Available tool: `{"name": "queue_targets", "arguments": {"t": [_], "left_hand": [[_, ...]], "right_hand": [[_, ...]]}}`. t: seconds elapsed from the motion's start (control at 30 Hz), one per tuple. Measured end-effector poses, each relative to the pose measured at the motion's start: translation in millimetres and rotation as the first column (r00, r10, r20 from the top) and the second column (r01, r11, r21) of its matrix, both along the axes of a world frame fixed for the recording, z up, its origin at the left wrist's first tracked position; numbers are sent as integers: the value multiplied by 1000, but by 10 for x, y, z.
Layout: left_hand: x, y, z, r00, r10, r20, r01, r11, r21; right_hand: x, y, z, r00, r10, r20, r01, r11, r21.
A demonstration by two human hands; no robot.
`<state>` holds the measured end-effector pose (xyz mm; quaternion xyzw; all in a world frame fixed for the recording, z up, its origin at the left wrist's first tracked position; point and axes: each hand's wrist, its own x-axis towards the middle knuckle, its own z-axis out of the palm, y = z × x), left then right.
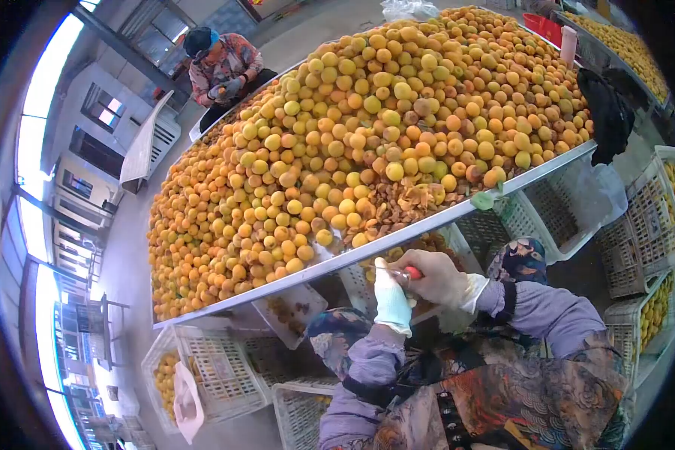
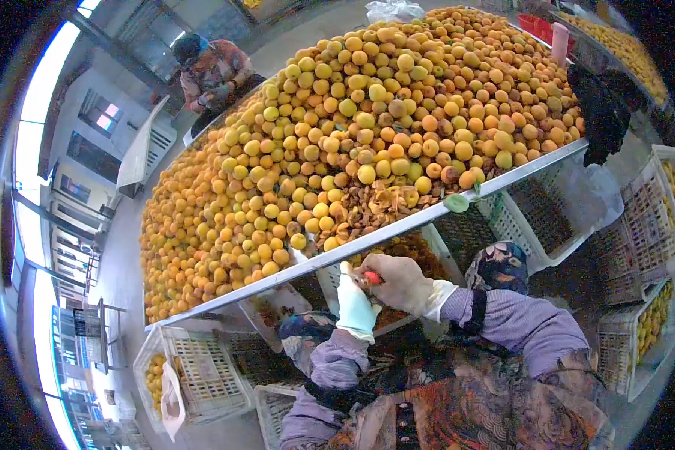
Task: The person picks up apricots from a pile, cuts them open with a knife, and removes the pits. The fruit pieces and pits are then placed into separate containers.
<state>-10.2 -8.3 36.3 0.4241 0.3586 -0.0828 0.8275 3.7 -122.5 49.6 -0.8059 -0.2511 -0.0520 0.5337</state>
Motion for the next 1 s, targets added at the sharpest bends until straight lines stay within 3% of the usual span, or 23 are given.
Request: {"name": "queue_targets", "arguments": {"t": [0.03, 0.1, 0.17, 0.2, 0.3, 0.37, 0.4, 0.43, 0.47, 0.5, 0.57, 0.6, 0.67, 0.7, 0.73, 0.8, 0.83, 0.9, 0.97, 1.0], "left_hand": [[-16, 65, 31, 995, -96, 13, 94, 992, 79], [-85, 85, 21, 982, -190, 13, 186, 971, 152], [-116, 38, -22, 965, -186, 184, 126, 947, 294], [-124, 70, -74, 935, -287, 208, 176, 884, 432], [-121, 103, -215, 896, -431, 109, 297, 763, 574], [-138, 232, -123, 855, -517, 45, 388, 695, 605], [-157, 288, -91, 802, -597, 6, 289, 396, 872], [-149, 347, -44, 754, -654, -69, 122, 37, 992], [-152, 441, 37, 769, -635, -78, 204, 127, 971], [-101, 560, 55, 778, -628, 17, 152, 215, 965], [57, 794, 313, 764, -636, 109, 74, 255, 964], [172, 942, 349, 793, -594, 134, 45, 276, 960], [480, 1183, 498, 842, -502, 199, -12, 353, 936], [644, 1282, 603, 864, -446, 234, -37, 407, 912], [856, 1442, 576, 859, -454, 237, -110, 288, 951], [1222, 1585, 662, 862, -460, 214, -191, 96, 977], [1496, 1845, 424, 868, -452, 204, -232, -6, 973], [1818, 1838, 539, 894, -424, 147, -232, -157, 960], [2128, 1857, 583, 925, -379, -24, -120, -352, 928], [2265, 1847, 553, 940, -336, -60, -79, -386, 919]], "right_hand": [[50, 36, -26, 1000, 2, -1, -2, 1000, -2], [207, 104, -23, 880, -178, -441, 293, 933, 209], [305, 71, 88, 877, -237, -418, 316, 940, 131], [322, 93, 199, 907, -211, -364, 269, 956, 114], [587, 166, 223, 915, -242, -324, 249, 968, -19], [814, 205, 138, 920, -181, -347, 236, 964, 121], [819, 197, 177, 919, -175, -354, 231, 965, 124], [819, 174, 247, 911, -186, -368, 257, 954, 155], [846, 155, 288, 904, -197, -379, 284, 940, 187], [992, 149, -28, 927, -102, -360, 239, 902, 361], [888, 41, 292, 790, 13, -613, 305, 859, 411], [821, -3, 393, 788, 18, -615, 303, 859, 414], [703, -103, 514, 599, 157, -785, 302, 864, 404], [649, -180, 499, 586, 206, -784, 236, 882, 409], [588, -276, 582, 508, 233, -829, 218, 897, 385], [445, -453, 593, 523, 235, -819, 202, 900, 386], [413, -549, 598, 526, 241, -816, 202, 896, 395], [388, -735, 593, 432, 310, -847, 128, 909, 398], [355, -799, 541, 449, 298, -842, 151, 904, 401], [362, -816, 529, 465, 294, -835, 157, 901, 405]]}}
